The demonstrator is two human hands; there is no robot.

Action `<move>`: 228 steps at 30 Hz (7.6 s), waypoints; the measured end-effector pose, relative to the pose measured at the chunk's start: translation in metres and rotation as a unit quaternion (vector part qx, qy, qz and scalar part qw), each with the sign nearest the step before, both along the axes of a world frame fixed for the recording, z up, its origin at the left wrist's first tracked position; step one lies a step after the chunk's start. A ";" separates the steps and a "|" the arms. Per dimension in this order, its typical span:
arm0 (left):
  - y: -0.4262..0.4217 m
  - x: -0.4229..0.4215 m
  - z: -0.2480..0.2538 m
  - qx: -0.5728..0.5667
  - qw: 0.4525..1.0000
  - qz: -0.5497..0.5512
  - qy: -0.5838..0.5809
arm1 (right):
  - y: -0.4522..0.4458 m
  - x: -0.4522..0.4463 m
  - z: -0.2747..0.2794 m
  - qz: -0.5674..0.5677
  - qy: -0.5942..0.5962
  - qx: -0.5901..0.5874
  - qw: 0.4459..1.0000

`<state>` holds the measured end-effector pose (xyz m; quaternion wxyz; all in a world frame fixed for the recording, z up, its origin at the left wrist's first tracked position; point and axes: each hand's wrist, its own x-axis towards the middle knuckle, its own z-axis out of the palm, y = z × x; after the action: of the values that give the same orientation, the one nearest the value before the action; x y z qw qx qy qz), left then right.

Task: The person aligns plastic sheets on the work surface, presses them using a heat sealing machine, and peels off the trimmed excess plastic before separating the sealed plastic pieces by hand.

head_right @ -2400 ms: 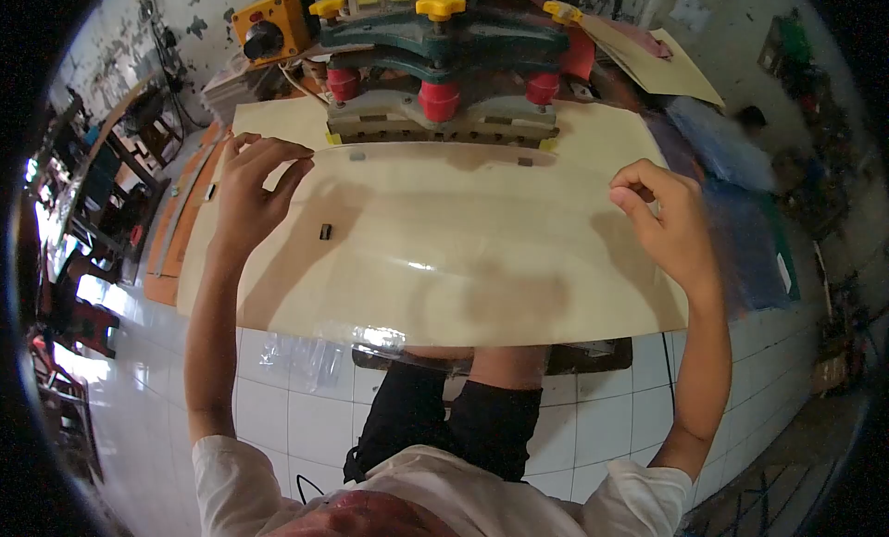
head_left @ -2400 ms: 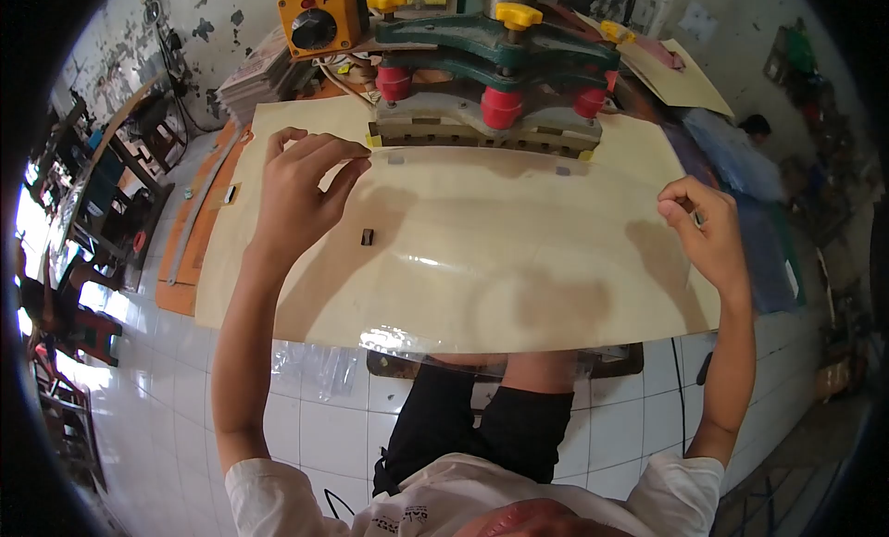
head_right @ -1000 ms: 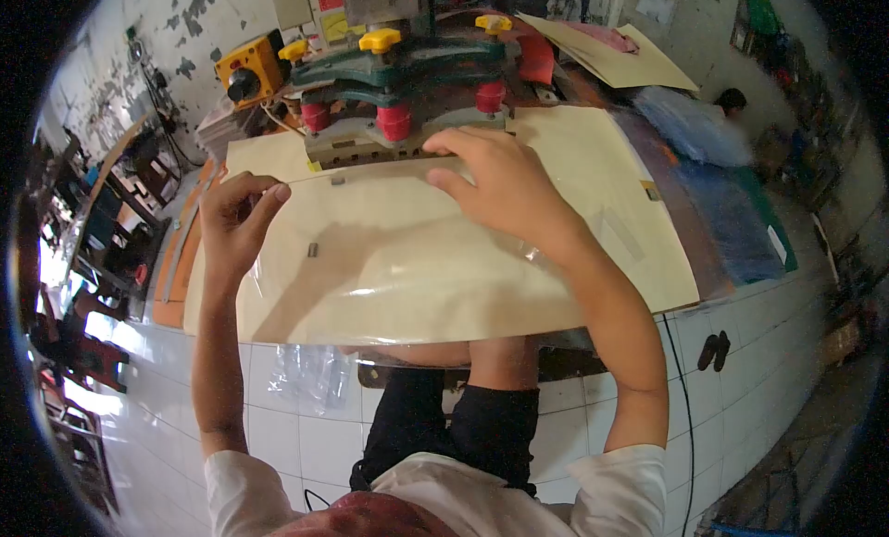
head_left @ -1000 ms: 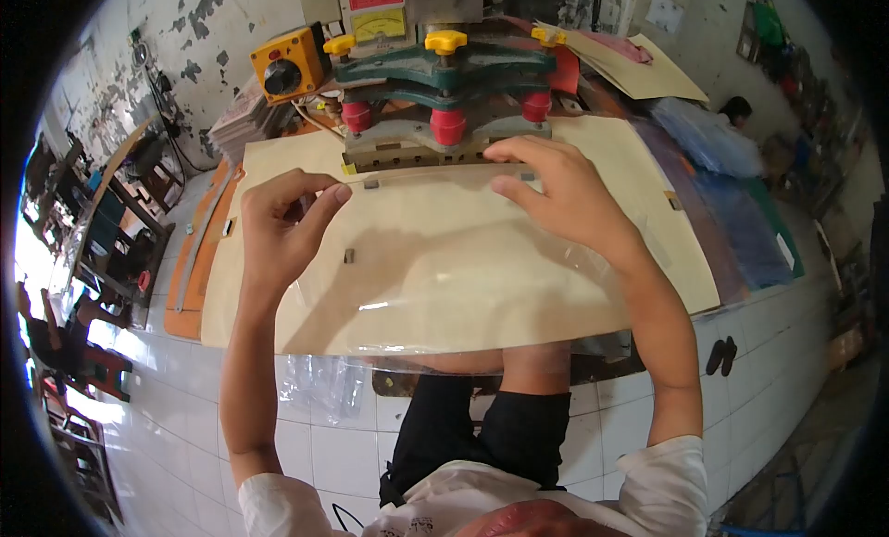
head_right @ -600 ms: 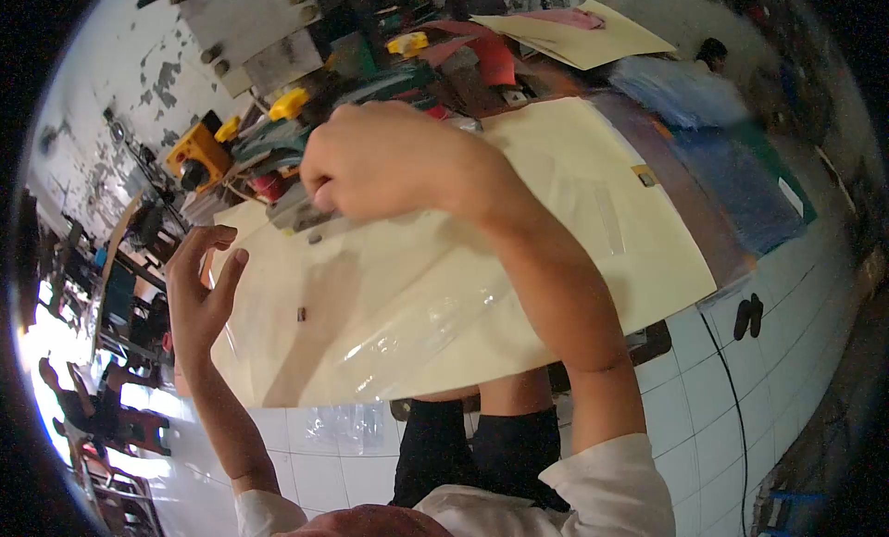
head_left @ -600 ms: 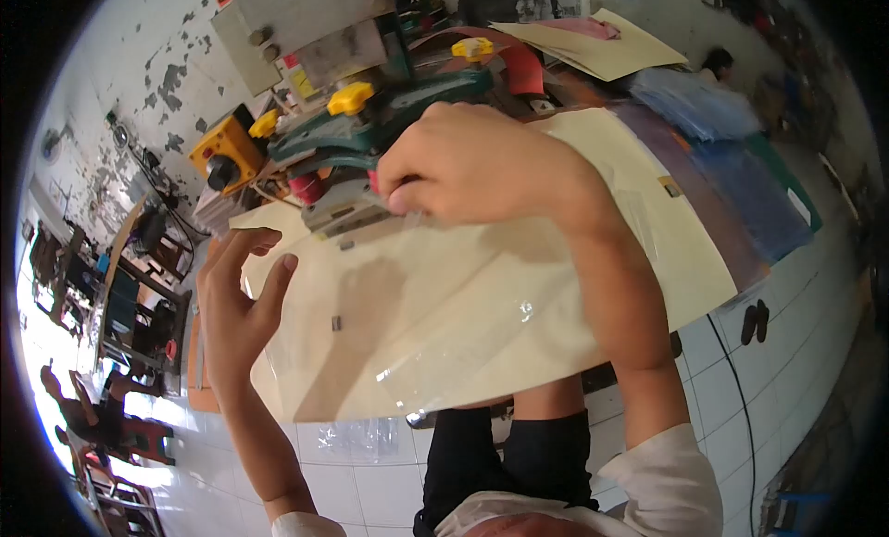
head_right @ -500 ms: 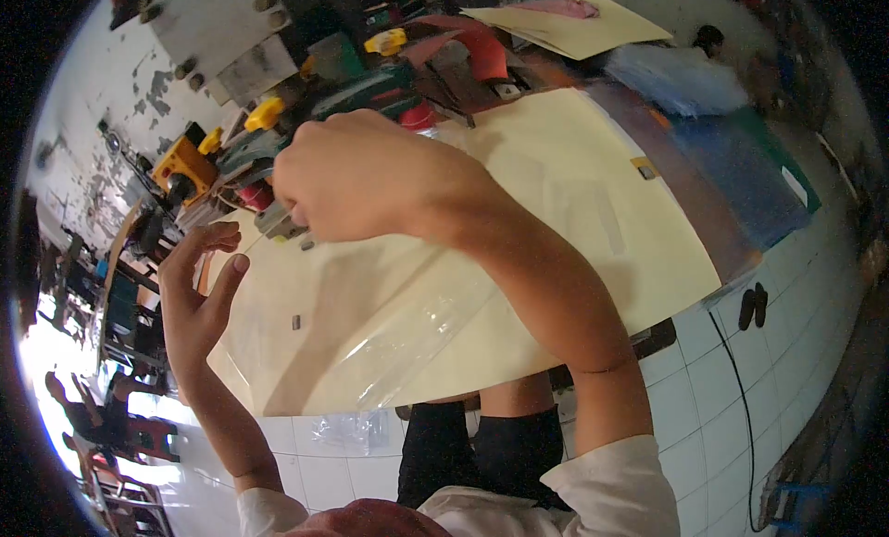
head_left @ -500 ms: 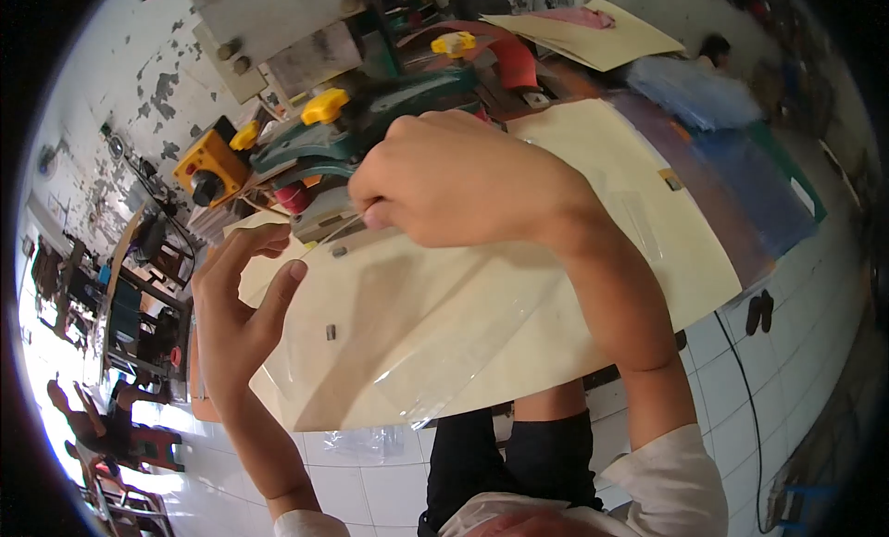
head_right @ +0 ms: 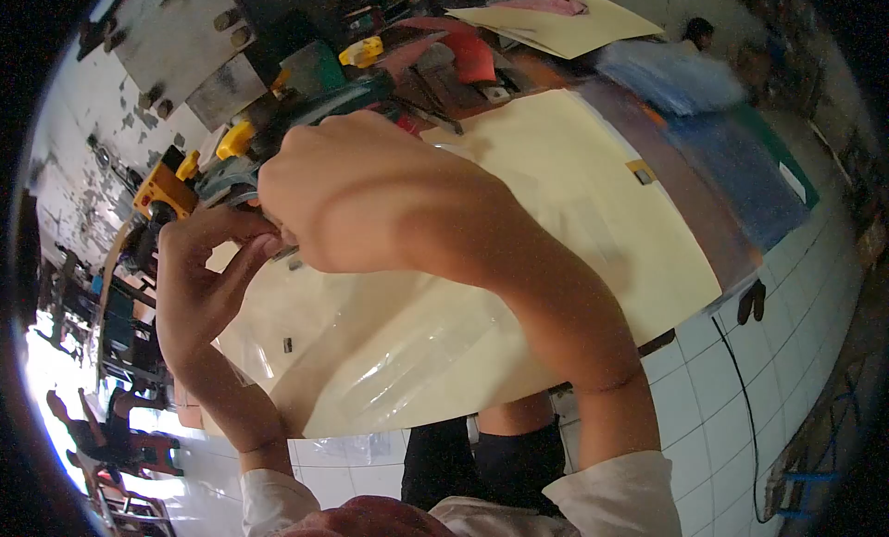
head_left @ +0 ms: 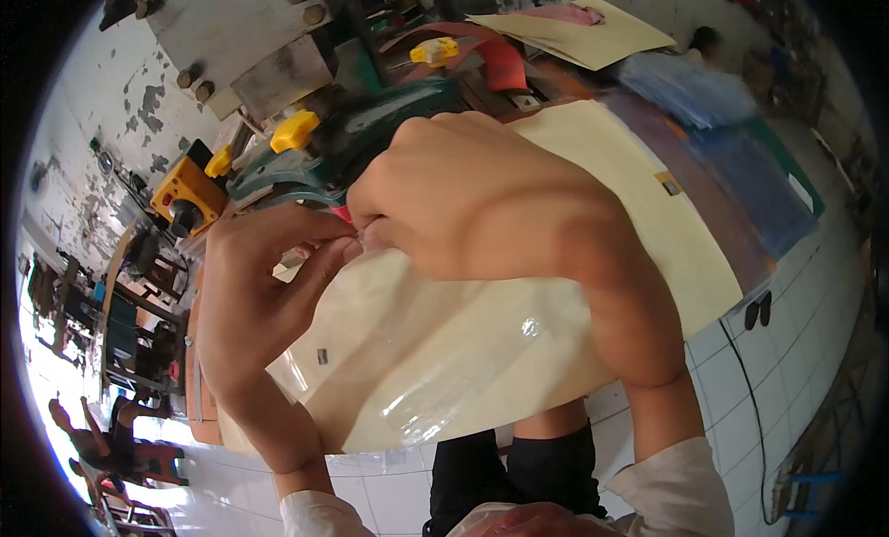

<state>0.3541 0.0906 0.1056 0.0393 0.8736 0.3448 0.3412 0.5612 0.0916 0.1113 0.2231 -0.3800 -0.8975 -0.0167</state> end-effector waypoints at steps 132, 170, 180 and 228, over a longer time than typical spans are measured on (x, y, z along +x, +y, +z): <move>0.012 -0.094 0.017 -0.107 0.976 -0.057 -0.182 | -0.012 0.016 0.021 0.008 0.220 0.038 0.975; 0.004 -0.096 0.026 0.031 0.993 0.102 -0.054 | -0.001 0.006 0.016 0.023 0.233 0.062 0.970; 0.006 -0.069 0.016 0.150 0.988 -0.024 -0.004 | 0.000 -0.024 0.004 0.077 0.215 0.016 0.973; 0.018 -0.074 0.016 -0.051 0.997 -0.027 -0.059 | 0.000 0.021 0.018 0.066 0.302 -0.189 0.932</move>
<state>0.2796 0.1081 0.1215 0.1137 0.8579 0.3348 0.3728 0.5821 0.0913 0.1290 0.4081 -0.3424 -0.7975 0.2832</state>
